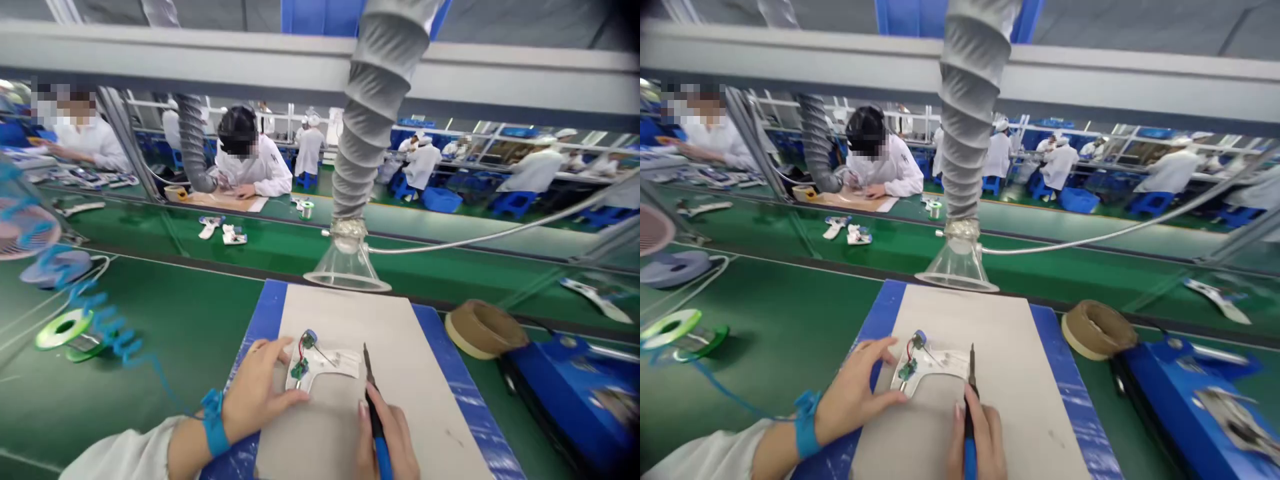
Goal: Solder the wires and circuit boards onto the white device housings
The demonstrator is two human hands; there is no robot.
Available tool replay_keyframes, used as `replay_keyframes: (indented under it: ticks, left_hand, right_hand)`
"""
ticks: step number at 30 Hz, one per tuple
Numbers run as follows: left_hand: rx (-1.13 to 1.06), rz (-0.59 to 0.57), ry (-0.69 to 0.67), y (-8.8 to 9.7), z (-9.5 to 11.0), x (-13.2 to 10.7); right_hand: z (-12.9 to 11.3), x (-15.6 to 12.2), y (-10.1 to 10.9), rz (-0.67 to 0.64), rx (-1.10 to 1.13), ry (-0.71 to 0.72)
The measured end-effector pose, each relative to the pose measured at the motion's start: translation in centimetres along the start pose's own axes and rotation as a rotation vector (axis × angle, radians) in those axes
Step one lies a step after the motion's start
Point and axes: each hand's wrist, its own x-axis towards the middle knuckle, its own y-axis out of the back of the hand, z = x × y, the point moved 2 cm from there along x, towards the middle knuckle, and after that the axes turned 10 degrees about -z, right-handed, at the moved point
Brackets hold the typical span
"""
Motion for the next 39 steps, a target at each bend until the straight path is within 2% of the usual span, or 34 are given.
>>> replay_keyframes:
  ticks: [6,9,12,15,17,22,29,36,39]
  left_hand:
    - [-0.079,0.106,-0.297,0.2,2.1,1.4]
    - [-0.092,0.103,-0.343,-0.3,1.9,2.4]
    - [-0.121,0.117,-0.243,-1.5,0.9,4.0]
    - [-0.162,0.074,-0.003,-2.9,-0.4,5.7]
    - [-0.190,0.052,0.115,-3.3,-0.9,6.4]
    - [-0.186,0.154,0.142,-2.9,-0.4,6.7]
    - [-0.132,0.050,0.037,-3.3,0.3,6.7]
    - [-0.159,0.183,-0.246,-1.6,1.0,4.8]
    - [-0.126,0.188,-0.320,-1.0,1.5,4.1]
  right_hand:
    - [0.2,0.3,0.0,-0.069,-0.009,-0.039]
    - [0.7,0.3,0.1,-0.062,-0.006,0.018]
    - [1.2,0.3,-0.2,-0.110,-0.007,-0.041]
    - [1.1,0.4,-0.6,-0.222,-0.056,-0.239]
    - [0.7,0.5,-0.8,-0.285,-0.095,-0.295]
    - [0.1,0.8,-0.7,-0.313,-0.098,-0.284]
    - [1.4,0.6,-0.4,-0.273,-0.149,-0.024]
    - [0.6,0.6,0.3,-0.133,-0.052,0.052]
    - [0.3,0.2,0.8,-0.076,-0.006,0.047]
